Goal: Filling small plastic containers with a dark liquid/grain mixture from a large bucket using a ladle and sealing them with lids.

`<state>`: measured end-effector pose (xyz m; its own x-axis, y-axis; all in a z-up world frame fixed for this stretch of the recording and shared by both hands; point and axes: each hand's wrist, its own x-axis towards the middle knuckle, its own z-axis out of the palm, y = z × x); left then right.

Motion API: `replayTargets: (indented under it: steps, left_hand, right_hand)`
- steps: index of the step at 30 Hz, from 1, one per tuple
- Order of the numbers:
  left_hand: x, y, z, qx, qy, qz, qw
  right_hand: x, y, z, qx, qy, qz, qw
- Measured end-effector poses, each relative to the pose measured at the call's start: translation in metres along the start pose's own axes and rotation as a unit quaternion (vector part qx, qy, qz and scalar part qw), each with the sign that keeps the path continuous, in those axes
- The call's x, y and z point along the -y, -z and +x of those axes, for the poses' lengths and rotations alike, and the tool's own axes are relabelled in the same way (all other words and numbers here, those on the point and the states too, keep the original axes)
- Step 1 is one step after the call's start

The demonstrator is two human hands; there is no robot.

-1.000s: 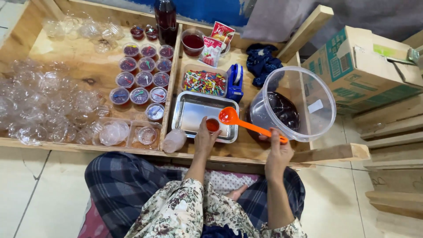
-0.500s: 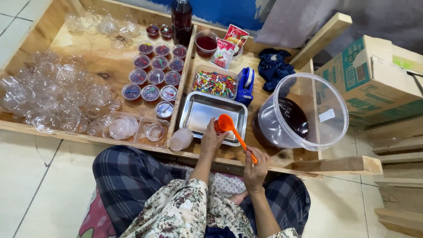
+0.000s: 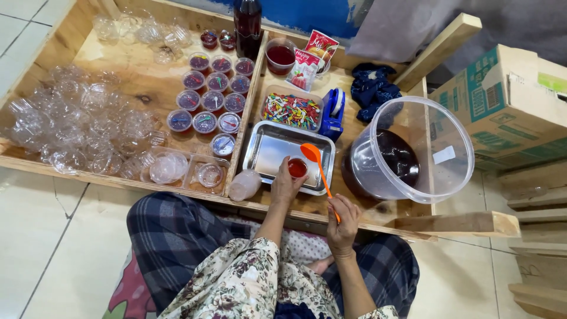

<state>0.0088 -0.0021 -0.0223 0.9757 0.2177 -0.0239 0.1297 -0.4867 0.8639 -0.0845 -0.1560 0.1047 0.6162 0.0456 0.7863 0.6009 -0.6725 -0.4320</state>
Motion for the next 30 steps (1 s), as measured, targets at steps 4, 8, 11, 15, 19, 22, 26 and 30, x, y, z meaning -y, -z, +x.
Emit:
replayTargets:
  steps: [4,8,11,15,19,22,26,30]
  left_hand:
    - [0.002,-0.001,0.0,-0.014,-0.009,-0.011,1.0]
    - [-0.003,0.002,-0.002,-0.026,-0.004,-0.025,0.999]
    - [-0.003,0.001,0.002,-0.041,0.003,-0.051,0.998]
    - [-0.003,0.0,0.002,-0.103,0.018,-0.062,0.993]
    - [0.001,-0.002,0.004,-0.1,0.019,-0.075,0.992]
    - [-0.005,0.001,0.004,-0.077,0.04,-0.09,0.992]
    - [-0.015,0.008,0.009,-0.06,0.054,-0.085,0.993]
    - [-0.013,0.009,0.016,-0.064,0.057,-0.055,0.995]
  right_hand:
    - [-0.017,-0.012,-0.009,0.022,0.006,-0.033,0.999]
    - [-0.043,-0.023,-0.034,0.094,-0.002,-0.104,0.99]
    - [-0.052,-0.028,-0.041,0.137,-0.004,-0.148,0.979]
    - [-0.055,-0.031,-0.052,0.168,-0.005,-0.182,0.969]
    - [-0.063,-0.037,-0.07,0.189,-0.019,-0.171,0.967]
    - [-0.059,-0.036,-0.071,0.227,-0.043,-0.177,0.957]
    - [-0.06,-0.039,-0.076,0.267,-0.071,-0.191,0.942]
    - [-0.056,-0.044,-0.067,0.29,-0.111,-0.182,0.933]
